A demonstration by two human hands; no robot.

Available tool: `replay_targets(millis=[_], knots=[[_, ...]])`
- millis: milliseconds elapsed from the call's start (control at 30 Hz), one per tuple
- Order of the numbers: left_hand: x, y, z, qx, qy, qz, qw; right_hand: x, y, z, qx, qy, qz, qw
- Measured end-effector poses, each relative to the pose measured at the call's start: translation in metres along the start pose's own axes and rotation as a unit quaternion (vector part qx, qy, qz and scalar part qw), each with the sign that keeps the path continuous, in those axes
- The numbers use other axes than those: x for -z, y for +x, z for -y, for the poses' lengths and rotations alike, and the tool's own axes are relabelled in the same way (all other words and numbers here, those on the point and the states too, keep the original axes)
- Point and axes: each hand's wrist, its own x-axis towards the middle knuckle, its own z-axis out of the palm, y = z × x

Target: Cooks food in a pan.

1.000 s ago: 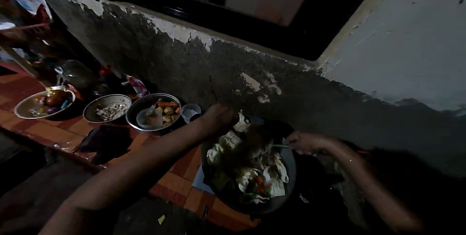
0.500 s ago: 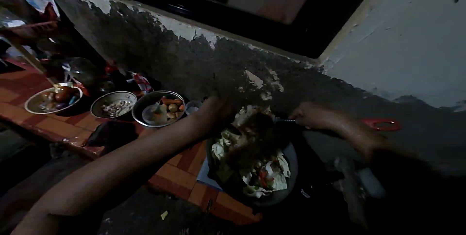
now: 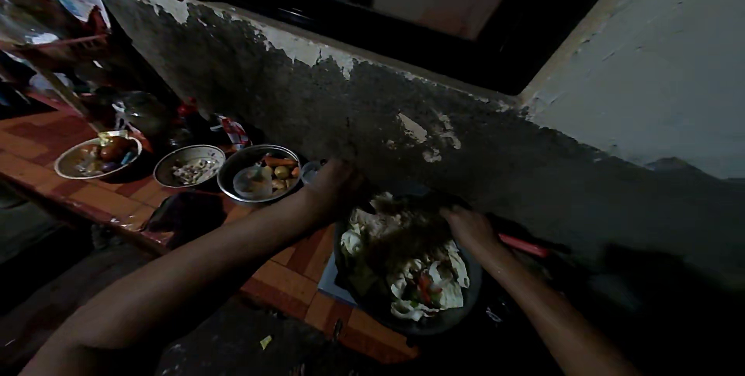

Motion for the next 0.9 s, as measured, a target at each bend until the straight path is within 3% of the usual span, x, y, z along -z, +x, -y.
replay_targets(millis=[133,267,333,433,533,633,767,900], knots=[[0.001,0.004,-0.002,0.010,0.028,0.010,1.000,0.031,-0.033,-0.010,0.020,-0.009,0.024,0.999],[-0.004,0.014,-0.010,0.010,0.045,0.067,0.997,0.049,-0.037,-0.023,-0.001,-0.012,-0.107,0.994],[-0.017,0.018,-0.018,-0.008,0.021,0.066,0.998,0.045,-0.033,-0.015,-0.039,-0.036,-0.126,0.991],[-0.018,0.018,-0.034,-0.051,-0.039,0.098,0.993,0.039,-0.033,0.005,-0.112,-0.071,-0.031,0.991],[-0.020,0.024,-0.045,-0.117,-0.009,0.156,0.981,0.038,-0.051,0.017,-0.125,-0.106,0.086,0.983],[-0.025,0.025,-0.046,-0.147,0.021,0.176,0.973,0.042,-0.067,0.011,-0.098,-0.100,0.182,0.973],[-0.039,0.029,-0.038,-0.151,-0.014,0.154,0.976,0.018,-0.044,-0.018,-0.020,-0.027,0.262,0.964],[-0.054,0.039,-0.031,-0.125,-0.065,0.143,0.980,-0.020,-0.019,-0.038,0.013,0.105,0.263,0.959]])
